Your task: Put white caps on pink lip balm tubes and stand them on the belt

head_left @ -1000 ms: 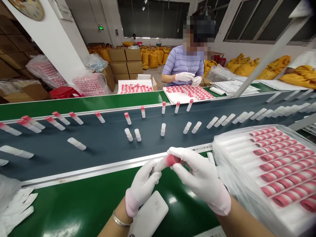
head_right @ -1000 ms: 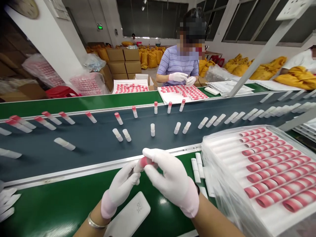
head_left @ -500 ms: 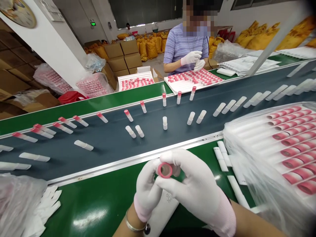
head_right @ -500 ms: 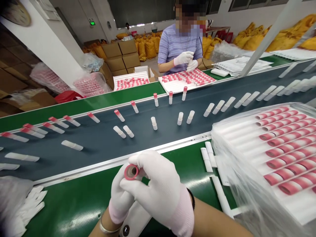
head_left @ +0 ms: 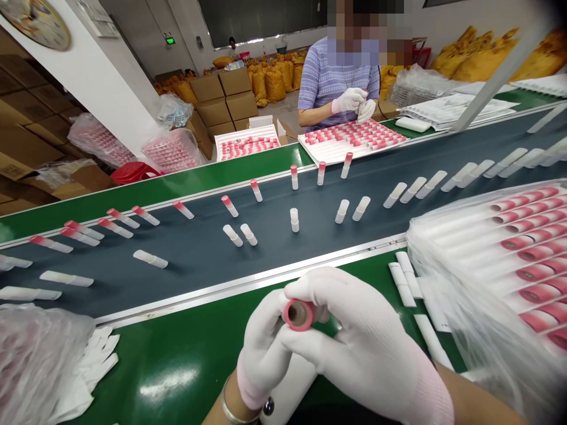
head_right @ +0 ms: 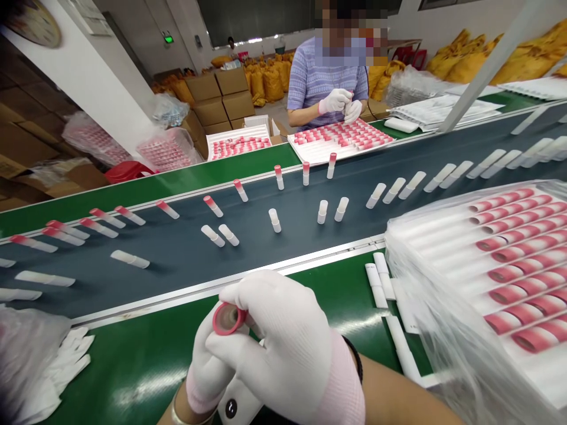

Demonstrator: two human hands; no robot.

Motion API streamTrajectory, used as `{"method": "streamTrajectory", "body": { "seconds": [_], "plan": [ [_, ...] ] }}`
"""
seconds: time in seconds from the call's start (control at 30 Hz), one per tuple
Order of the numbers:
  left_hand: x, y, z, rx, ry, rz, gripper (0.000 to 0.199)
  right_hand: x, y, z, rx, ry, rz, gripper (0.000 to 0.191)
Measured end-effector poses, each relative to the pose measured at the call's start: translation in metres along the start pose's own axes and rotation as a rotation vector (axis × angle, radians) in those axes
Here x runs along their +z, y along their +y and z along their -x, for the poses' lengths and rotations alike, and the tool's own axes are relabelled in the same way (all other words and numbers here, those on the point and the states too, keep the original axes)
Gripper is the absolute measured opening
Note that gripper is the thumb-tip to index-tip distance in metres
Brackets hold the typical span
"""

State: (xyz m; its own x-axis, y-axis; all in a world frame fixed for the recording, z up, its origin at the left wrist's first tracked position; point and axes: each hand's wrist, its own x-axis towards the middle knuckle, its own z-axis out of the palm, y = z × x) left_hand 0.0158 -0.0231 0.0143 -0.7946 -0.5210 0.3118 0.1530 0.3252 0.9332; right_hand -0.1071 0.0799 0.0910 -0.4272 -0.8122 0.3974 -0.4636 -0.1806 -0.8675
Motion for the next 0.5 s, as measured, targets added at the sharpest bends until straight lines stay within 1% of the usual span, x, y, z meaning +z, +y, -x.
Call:
{"method": "streamTrajectory", "body": {
  "seconds": [0.1, 0.23, 0.3, 0.37, 0.43, 0.5],
  "plan": [
    [0.003, -0.002, 0.002, -0.012, 0.056, -0.004, 0.011, 0.003, 0.001, -0.001, -0.002, 0.008, 0.026, 0.019],
    [0.009, -0.001, 0.001, 0.019, 0.101, -0.001, 0.011, 0.006, 0.003, 0.001, 0.012, 0.029, 0.046, 0.021],
    [0.011, 0.001, -0.001, 0.049, 0.103, -0.003, 0.011, 0.006, 0.005, 0.001, 0.003, 0.025, 0.046, 0.023],
    [0.013, 0.004, -0.003, 0.076, 0.082, -0.01, 0.01, 0.006, 0.007, 0.001, -0.002, -0.008, 0.045, 0.023],
    [0.014, 0.01, -0.005, 0.066, 0.052, 0.006, 0.012, 0.006, 0.01, 0.001, 0.002, -0.049, 0.033, 0.02],
    [0.016, 0.015, -0.006, 0.025, 0.044, 0.045, 0.015, 0.008, 0.013, 0.001, 0.003, -0.068, 0.025, 0.017]
  ]
}}
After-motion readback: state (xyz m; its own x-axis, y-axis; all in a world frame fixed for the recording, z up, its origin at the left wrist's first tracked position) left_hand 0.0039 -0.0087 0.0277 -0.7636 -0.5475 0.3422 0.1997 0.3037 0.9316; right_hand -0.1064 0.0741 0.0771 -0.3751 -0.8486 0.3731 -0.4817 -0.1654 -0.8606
